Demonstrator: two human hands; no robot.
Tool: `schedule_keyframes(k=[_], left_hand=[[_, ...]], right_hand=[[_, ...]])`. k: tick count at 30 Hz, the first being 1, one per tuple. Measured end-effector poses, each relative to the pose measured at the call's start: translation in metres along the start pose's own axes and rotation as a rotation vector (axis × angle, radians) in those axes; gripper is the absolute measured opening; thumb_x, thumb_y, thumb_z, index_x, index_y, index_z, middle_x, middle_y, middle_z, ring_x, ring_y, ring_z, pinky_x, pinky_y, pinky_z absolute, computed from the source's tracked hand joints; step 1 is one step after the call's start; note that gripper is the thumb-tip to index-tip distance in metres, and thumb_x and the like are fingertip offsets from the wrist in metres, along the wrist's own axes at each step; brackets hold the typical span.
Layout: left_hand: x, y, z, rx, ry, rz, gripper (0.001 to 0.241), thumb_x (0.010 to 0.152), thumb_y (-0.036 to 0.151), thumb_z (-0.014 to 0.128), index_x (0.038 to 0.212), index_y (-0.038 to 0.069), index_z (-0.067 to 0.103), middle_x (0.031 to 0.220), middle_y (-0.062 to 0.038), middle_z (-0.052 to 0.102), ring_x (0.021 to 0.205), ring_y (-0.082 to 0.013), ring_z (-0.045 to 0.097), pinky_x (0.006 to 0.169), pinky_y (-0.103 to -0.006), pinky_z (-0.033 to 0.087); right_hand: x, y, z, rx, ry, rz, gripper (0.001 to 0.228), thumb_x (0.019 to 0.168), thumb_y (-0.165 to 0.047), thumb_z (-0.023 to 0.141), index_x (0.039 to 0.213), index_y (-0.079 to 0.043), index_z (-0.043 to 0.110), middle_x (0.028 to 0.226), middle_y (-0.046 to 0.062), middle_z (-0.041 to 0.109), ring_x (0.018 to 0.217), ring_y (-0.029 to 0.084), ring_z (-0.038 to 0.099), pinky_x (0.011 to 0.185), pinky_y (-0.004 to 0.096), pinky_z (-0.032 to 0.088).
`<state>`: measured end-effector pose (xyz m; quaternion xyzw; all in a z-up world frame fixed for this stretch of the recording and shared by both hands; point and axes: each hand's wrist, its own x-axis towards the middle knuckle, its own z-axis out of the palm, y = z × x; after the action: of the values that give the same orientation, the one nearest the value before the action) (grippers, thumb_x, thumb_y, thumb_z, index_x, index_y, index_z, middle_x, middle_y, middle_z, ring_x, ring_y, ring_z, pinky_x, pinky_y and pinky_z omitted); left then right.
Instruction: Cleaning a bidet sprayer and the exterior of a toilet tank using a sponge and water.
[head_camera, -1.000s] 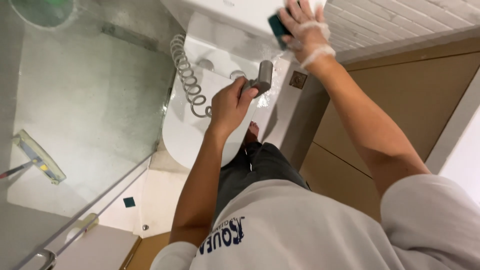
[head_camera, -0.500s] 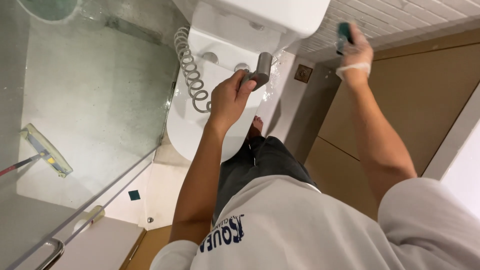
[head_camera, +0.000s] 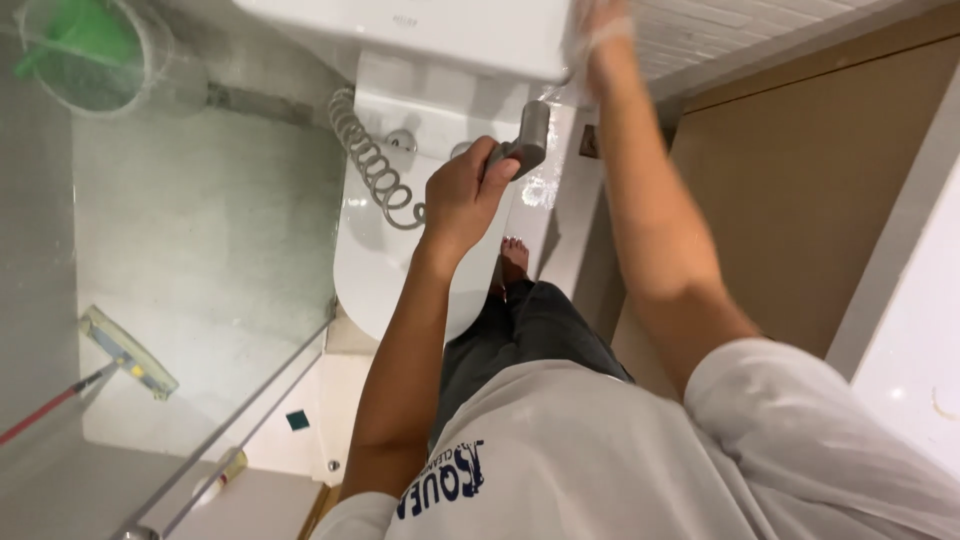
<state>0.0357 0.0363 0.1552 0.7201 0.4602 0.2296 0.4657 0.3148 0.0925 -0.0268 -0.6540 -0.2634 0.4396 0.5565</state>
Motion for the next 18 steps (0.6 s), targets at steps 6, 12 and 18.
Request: schedule_keyframes(k=[6, 12, 18], left_hand=[[0.023, 0.005, -0.002, 0.007, 0.066, 0.068, 0.046, 0.102, 0.051, 0.053, 0.088, 0.008, 0.060, 0.069, -0.009, 0.059, 0.067, -0.0299, 0.060, 0.060, -0.0414, 0.044], [0.020, -0.011, 0.008, -0.025, -0.029, -0.095, 0.050, 0.099, 0.057, 0.051, 0.091, 0.009, 0.061, 0.065, -0.010, 0.059, 0.061, -0.0291, 0.061, 0.059, -0.0420, 0.046], [0.004, -0.030, 0.003, 0.019, 0.004, -0.031, 0.050, 0.101, 0.056, 0.054, 0.092, 0.007, 0.061, 0.072, -0.011, 0.063, 0.068, -0.0325, 0.064, 0.062, -0.0430, 0.048]], right_hand=[[0.023, -0.039, 0.011, -0.384, 0.104, 0.242, 0.052, 0.098, -0.041, 0.071, 0.128, -0.003, 0.050, 0.112, 0.008, 0.060, 0.105, 0.019, 0.057, 0.089, 0.034, 0.047], [0.006, -0.067, 0.007, -0.109, 0.024, 0.364, 0.040, 0.098, -0.035, 0.060, 0.121, -0.002, 0.057, 0.111, 0.011, 0.064, 0.100, 0.023, 0.062, 0.078, 0.031, 0.051], [-0.001, -0.088, 0.016, -0.280, -0.028, 0.405, 0.048, 0.103, -0.031, 0.057, 0.142, -0.002, 0.053, 0.142, 0.015, 0.053, 0.135, 0.027, 0.042, 0.113, 0.046, 0.032]])
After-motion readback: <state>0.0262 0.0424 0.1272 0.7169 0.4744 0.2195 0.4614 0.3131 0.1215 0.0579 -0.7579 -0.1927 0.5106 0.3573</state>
